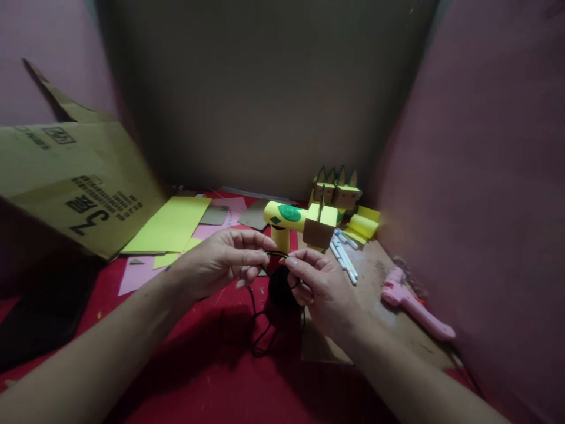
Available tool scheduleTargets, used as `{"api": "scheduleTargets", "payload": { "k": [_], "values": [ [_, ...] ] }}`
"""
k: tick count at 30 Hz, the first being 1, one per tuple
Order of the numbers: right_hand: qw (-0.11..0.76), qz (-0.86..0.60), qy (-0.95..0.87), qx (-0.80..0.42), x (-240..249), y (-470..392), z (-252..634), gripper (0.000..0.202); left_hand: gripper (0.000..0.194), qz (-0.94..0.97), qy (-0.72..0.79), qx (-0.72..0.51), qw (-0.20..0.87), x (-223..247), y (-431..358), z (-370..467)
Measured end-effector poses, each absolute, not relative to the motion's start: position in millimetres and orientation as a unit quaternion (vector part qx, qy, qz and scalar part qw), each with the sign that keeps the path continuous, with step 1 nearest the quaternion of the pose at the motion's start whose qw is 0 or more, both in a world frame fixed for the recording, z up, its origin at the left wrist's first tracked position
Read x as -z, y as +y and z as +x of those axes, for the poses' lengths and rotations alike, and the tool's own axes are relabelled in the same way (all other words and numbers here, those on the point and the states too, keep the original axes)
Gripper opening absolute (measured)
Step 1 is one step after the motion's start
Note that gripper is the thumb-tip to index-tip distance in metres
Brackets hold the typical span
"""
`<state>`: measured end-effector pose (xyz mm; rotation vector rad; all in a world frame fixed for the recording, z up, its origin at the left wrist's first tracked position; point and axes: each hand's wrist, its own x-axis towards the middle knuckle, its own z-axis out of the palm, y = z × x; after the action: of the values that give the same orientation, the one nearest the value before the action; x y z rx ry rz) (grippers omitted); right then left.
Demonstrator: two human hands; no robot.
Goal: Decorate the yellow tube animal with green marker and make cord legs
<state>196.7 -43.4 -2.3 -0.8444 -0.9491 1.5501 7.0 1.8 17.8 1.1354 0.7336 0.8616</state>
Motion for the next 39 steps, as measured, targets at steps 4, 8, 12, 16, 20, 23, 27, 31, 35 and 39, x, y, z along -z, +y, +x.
{"api": "scheduleTargets", "payload": {
  "k": [4, 8, 12, 16, 20, 23, 27, 31, 35, 39],
  "values": [
    [0.550, -0.356, -0.396, -0.643, 1.8, -41.0, 200.0, 0.030, 0.027, 0.529, 0.327, -0.374, 0.688, -14.9, 2.0, 5.3],
    [0.546, -0.358, -0.398, -0.645, 2.6, -40.5, 201.6, 0.028, 0.028, 0.533, 0.321, -0.371, 0.689, -13.0, 0.9, 4.9],
    [0.541, -0.357, -0.406, -0.645, 5.2, -40.6, 201.2, 0.026, 0.026, 0.530, 0.341, -0.373, 0.680, -11.5, 0.6, 7.7],
    [0.534, -0.360, -0.411, -0.645, 5.5, -40.4, 200.5, 0.024, 0.013, 0.515, 0.335, -0.387, 0.688, -12.2, 0.1, 11.4],
    [0.522, -0.364, -0.418, -0.648, 3.7, -41.6, 200.9, 0.024, 0.010, 0.514, 0.334, -0.401, 0.681, -14.2, 0.1, 13.4],
    [0.514, -0.369, -0.425, -0.647, 2.5, -42.7, 201.6, 0.022, 0.013, 0.515, 0.328, -0.408, 0.678, -14.9, 0.0, 13.9],
    [0.507, -0.368, -0.421, -0.656, 1.9, -43.0, 201.8, 0.024, 0.016, 0.513, 0.333, -0.422, 0.669, -16.0, -1.4, 13.6],
    [0.497, -0.367, -0.418, -0.666, 0.4, -42.3, 201.7, 0.028, 0.021, 0.504, 0.338, -0.437, 0.664, -19.8, -3.4, 12.9],
    [0.498, -0.365, -0.428, -0.660, -1.5, -42.1, 202.3, 0.029, 0.020, 0.497, 0.348, -0.452, 0.654, -24.1, -4.7, 12.2],
    [0.509, -0.348, -0.448, -0.648, -0.5, -42.1, 203.3, 0.028, 0.019, 0.485, 0.344, -0.452, 0.665, -25.0, -4.5, 11.8]
  ]
}}
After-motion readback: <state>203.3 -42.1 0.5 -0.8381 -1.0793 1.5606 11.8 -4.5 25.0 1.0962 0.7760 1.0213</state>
